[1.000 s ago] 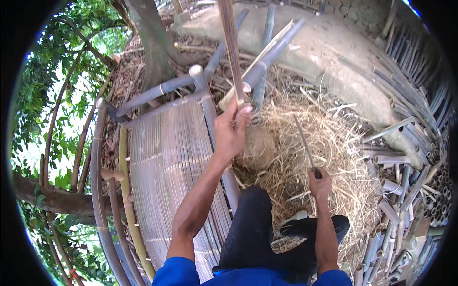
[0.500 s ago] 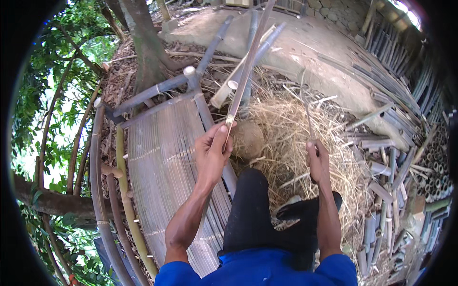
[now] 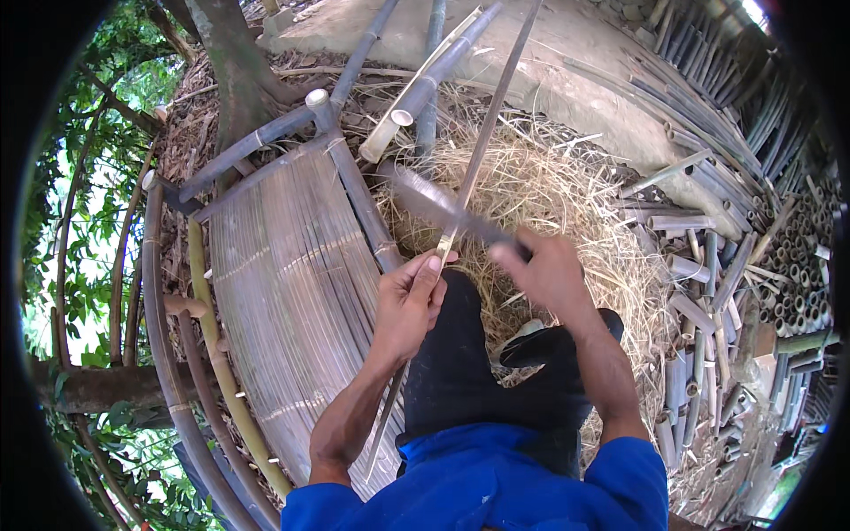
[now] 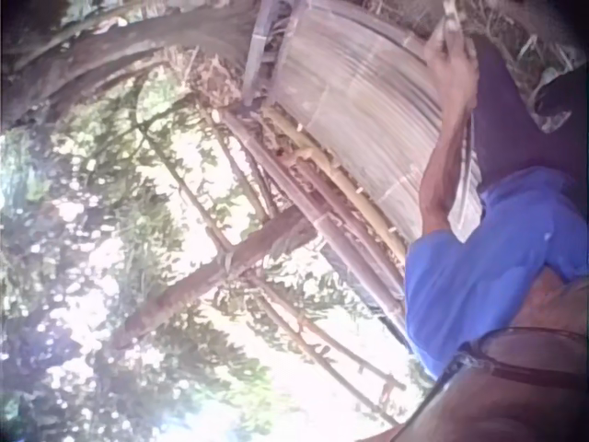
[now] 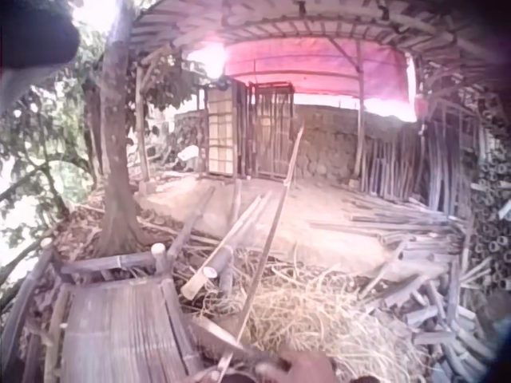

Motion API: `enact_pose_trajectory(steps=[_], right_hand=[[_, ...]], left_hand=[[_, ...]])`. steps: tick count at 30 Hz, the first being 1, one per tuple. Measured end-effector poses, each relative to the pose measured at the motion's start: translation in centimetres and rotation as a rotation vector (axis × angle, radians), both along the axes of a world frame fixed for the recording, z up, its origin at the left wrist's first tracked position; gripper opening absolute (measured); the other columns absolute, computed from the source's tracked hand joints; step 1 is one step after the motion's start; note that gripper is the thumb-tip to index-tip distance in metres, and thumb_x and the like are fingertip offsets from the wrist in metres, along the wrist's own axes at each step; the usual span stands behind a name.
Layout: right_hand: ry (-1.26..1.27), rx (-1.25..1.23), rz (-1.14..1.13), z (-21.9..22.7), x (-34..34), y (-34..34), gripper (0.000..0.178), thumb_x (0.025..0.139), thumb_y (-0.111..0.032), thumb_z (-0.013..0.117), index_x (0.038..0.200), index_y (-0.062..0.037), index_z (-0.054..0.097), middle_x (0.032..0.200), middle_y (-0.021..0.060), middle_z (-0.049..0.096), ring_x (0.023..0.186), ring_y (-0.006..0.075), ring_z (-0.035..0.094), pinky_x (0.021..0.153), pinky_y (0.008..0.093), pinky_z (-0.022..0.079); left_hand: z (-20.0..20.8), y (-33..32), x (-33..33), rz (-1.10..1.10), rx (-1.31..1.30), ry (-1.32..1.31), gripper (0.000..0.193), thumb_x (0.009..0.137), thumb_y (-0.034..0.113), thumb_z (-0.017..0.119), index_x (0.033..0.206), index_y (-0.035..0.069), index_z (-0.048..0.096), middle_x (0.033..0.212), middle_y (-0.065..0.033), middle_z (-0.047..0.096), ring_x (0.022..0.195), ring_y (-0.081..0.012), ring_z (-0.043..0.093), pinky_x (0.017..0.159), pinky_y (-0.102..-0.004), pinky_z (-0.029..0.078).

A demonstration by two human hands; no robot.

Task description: The person shaves a thin strip of bamboo by repeatedly sliding a machete along its length while holding the bamboo by hand. The person sits at a bamboo workbench in an outdoor setting surrounded by straw and bamboo poles.

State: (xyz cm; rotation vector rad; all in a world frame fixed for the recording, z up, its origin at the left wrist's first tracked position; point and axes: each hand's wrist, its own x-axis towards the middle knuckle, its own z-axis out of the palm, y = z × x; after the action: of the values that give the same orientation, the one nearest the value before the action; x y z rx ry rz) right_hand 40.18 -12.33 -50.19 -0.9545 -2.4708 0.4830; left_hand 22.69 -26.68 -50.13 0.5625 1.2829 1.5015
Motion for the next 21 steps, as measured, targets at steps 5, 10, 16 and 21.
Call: enact_pose_trajectory(steps=[5,10,16,21], right_hand=[[-0.055,-0.114,-0.018,-0.2,0.0,-0.5,0.062,0.088,-0.065,0.063,0.078,-0.0038,0.066,0.060,0.0189,0.063,0.062,0.0401,0.066,0.060,0.0492,0.053],[-0.132,-0.171,-0.169,-0.9,0.4,2.4,0.058,0.085,-0.062,0.068,0.089,-0.0046,0.069,0.065,0.0185,0.065,0.064,0.0395,0.067,0.063,0.0476,0.053],[-0.247,-0.044,-0.003,-0.2,0.3,2.5,0.065,0.090,-0.068,0.059,0.088,-0.0038,0.071,0.059,0.0139,0.062,0.059,0.0331,0.067,0.061,0.0467,0.053],[-0.238,-0.098,-0.266,0.5,2.1,10.9,0.073,0.093,-0.074,0.049,0.084,-0.0044,0.072,0.052,0.0058,0.055,0.049,0.0185,0.058,0.049,0.0396,0.049]], left_hand=[[-0.7,-0.9,0.2,-0.009,0.008,0.017,0.031,0.106,0.028,0.054,0.120,0.004,0.068,0.065,0.0034,0.047,0.046,-0.0023,0.033,0.040,-0.0217,0.021],[-1.3,-2.6,0.3,-0.052,-0.072,0.037,0.031,0.106,0.027,0.053,0.120,0.003,0.067,0.063,0.0054,0.044,0.046,-0.0018,0.033,0.041,-0.0218,0.023],[-1.5,-5.2,0.0,-0.062,-0.152,0.053,0.030,0.105,0.026,0.056,0.120,0.001,0.067,0.062,0.0078,0.043,0.048,-0.0008,0.035,0.043,-0.0209,0.024],[-1.8,-8.8,0.3,-0.073,-0.257,0.206,0.032,0.094,0.024,0.074,0.114,-0.001,0.070,0.068,0.0066,0.056,0.052,-0.0010,0.043,0.046,-0.0197,0.029]])
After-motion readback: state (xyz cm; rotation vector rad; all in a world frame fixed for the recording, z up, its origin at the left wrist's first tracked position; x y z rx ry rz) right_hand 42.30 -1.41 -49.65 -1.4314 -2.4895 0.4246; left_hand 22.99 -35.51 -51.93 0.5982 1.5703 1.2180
